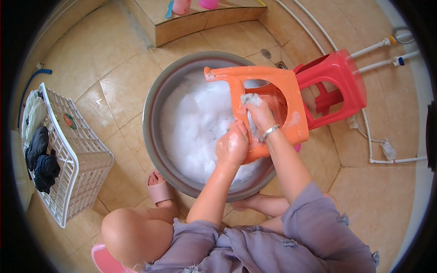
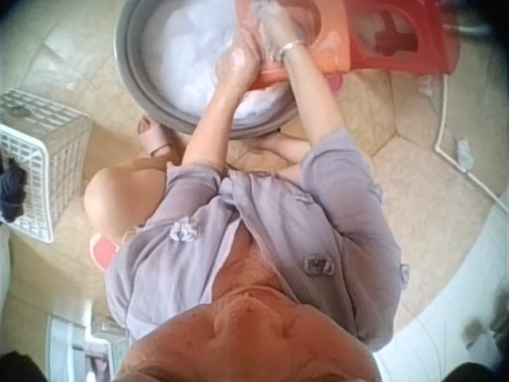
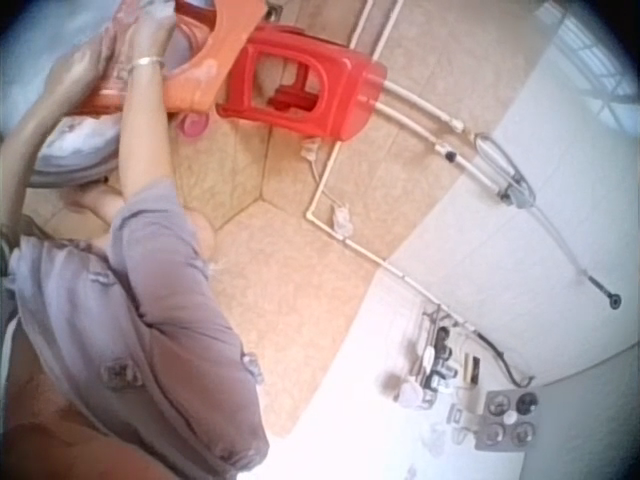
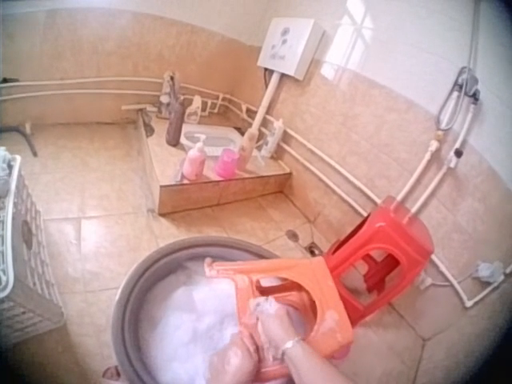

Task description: The person washes a metal bowl, a small orange stool, and a white cloth by hand in a basin of soapy water.

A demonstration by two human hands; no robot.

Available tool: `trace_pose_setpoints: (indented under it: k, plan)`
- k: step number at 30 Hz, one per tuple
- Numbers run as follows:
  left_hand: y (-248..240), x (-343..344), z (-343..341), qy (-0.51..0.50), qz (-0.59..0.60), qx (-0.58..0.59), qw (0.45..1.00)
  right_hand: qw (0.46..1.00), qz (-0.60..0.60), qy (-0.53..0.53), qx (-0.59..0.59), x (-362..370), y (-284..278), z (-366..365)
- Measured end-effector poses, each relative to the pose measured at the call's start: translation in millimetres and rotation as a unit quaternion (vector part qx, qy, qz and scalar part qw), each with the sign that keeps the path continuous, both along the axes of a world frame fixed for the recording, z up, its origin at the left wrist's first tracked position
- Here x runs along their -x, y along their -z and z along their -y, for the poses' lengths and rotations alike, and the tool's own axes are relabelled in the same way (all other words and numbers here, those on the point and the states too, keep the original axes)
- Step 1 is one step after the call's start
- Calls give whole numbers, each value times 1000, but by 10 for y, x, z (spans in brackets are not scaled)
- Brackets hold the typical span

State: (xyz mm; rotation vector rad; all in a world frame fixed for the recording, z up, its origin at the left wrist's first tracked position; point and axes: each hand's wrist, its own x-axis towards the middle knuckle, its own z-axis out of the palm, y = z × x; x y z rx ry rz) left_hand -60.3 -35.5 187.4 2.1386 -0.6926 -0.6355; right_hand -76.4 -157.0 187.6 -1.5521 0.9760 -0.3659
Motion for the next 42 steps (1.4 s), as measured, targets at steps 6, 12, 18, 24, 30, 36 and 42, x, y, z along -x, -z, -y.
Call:
trace_pose_setpoints:
  k: [6, 12, 18, 24, 30, 36, 42]
  plan:
    - [-28, -29, 3, -20, 17, 43, 999, 973, -84, -47, 208, -411, -147, 306]
    - [49, -138, -23, -26, -26, 26, 999, 992, -84, -78, 45, -86, -228, -60]
    - [2, -92, 8, -23, -61, 4, 998, 915, -268, -301, -6, 180, -546, -109]
    - [57, -72, -25, -10, -48, 18, 999, 910, -297, -288, -35, 88, -500, -70]
    - [13, -113, -47, 22, -75, -2, 997, 931, -204, -37, 300, -136, -379, 121]
    - [118, -25, 20, -49, -112, 52, 991, 903, -178, -144, 363, 0, -429, -74]
    - [305, 74, 18, -94, -81, 75, 989, 778, -173, -233, 557, 434, -369, -606]
